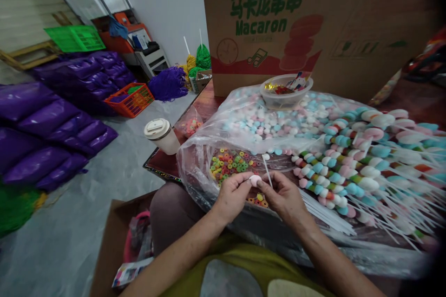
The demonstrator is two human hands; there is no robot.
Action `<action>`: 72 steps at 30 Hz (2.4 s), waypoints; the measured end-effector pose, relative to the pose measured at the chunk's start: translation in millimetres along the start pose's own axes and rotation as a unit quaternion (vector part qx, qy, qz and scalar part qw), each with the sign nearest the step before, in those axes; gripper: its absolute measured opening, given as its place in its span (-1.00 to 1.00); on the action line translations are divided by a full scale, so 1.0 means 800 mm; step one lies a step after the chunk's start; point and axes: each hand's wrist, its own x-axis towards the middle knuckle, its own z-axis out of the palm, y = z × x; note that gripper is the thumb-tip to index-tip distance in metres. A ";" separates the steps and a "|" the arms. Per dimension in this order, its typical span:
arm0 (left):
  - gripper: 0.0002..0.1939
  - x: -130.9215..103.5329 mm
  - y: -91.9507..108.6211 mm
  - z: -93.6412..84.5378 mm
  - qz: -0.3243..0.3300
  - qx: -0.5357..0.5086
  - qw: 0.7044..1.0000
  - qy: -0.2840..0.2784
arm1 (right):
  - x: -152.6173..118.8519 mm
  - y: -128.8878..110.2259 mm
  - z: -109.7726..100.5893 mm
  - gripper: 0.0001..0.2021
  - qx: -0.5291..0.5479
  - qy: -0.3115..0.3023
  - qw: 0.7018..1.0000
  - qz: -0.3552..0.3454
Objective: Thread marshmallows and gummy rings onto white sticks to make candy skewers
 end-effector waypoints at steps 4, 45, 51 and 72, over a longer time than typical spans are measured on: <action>-0.71 0.001 -0.001 -0.002 0.016 -0.016 1.000 -0.002 | 0.003 -0.002 0.000 -0.76 0.038 -0.020 0.999 0.023; -0.76 0.001 -0.041 0.003 0.157 0.412 0.897 0.027 | -0.035 0.020 -0.019 -0.70 -0.508 -0.063 0.859 -0.016; -0.80 0.054 -0.004 -0.026 0.111 0.639 0.757 0.079 | -0.033 0.040 -0.051 -0.73 -0.444 0.003 0.895 -0.049; -0.84 0.076 -0.012 -0.028 0.003 0.277 0.956 0.096 | -0.046 0.025 -0.039 -0.78 -0.538 0.006 0.842 -0.027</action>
